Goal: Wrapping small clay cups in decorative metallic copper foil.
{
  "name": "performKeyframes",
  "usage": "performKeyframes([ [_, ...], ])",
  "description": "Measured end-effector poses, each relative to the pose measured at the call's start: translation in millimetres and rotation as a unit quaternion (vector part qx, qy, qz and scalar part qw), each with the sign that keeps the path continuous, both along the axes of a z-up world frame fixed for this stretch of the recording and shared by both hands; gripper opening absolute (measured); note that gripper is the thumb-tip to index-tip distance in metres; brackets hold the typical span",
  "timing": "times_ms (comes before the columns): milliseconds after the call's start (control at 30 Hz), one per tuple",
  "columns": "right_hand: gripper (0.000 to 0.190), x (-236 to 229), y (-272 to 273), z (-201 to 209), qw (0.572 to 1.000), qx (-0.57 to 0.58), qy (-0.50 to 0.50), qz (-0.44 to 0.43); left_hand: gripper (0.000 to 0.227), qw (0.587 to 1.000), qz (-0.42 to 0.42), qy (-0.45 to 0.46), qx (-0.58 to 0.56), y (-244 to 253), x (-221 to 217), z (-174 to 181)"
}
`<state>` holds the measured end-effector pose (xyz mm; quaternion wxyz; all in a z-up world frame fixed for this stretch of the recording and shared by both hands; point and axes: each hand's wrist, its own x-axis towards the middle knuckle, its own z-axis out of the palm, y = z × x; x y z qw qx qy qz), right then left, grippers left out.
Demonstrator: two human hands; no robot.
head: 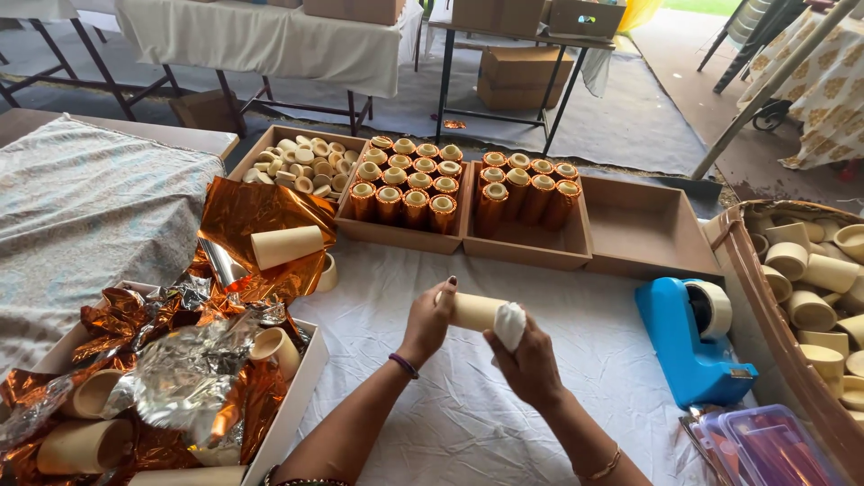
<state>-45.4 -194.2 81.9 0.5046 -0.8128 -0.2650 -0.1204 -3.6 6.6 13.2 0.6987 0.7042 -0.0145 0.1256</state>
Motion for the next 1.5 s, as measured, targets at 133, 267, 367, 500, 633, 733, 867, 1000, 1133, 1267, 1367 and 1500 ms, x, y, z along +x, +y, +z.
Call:
performKeyframes([
  [133, 0.028, 107.9, -66.8, -165.8, 0.868, -0.264, -0.343, -0.243, 0.037, 0.978, 0.028, -0.173, 0.115, -23.0, -43.5, 68.9],
  [267, 0.039, 62.9, -38.5, -48.5, 0.861, 0.353, 0.344, -0.125, 0.036, 0.871, -0.046, -0.37, 0.32, -33.8, -52.7, 66.2],
  [367, 0.037, 54.2, -29.3, -65.4, 0.912, 0.304, 0.233, -0.147, 0.048, 0.893, -0.05, -0.303, 0.33, -27.6, -42.7, 54.2],
  [500, 0.033, 6.4, 0.2, -21.4, 0.995, 0.1, 0.015, -0.026, 0.036, 0.998, -0.006, -0.047, 0.043, -9.6, -10.2, 8.3],
  [633, 0.033, 20.4, -5.6, -34.9, 0.985, 0.146, 0.08, 0.039, 0.052, 0.991, -0.022, 0.101, -0.086, -9.6, -8.0, 3.0],
  [733, 0.042, 48.9, -27.6, -41.9, 0.951, 0.222, 0.199, -0.085, 0.035, 0.994, -0.015, -0.073, 0.079, -33.9, -45.6, 65.1],
  [867, 0.035, 53.8, -33.3, -21.3, 0.857, 0.369, 0.333, -0.134, 0.041, 0.87, 0.038, -0.368, 0.326, -39.5, -58.2, 73.9],
  [1000, 0.042, 36.7, -19.0, -26.6, 0.966, 0.209, 0.107, -0.105, 0.042, 0.928, 0.003, -0.176, 0.328, -22.6, -28.8, 38.6],
  [1133, 0.034, 8.0, -6.4, 7.8, 0.997, -0.023, -0.044, -0.053, 0.038, 0.865, 0.09, -0.14, 0.473, 4.9, 29.0, -60.9],
  [1267, 0.032, 26.3, -26.0, 14.4, 0.989, -0.081, -0.011, -0.122, 0.061, 0.935, 0.082, 0.103, 0.33, 0.7, -17.6, 30.2],
  [1367, 0.052, 54.1, -62.6, -0.6, 0.916, -0.295, -0.007, -0.271, 0.049, 0.911, 0.082, 0.057, 0.4, -6.8, -29.5, 37.7],
  [1500, 0.069, 67.9, -93.5, -10.9, 0.751, -0.439, -0.237, -0.432, 0.038, 0.868, 0.12, -0.034, 0.481, 9.7, -21.6, 57.2],
])
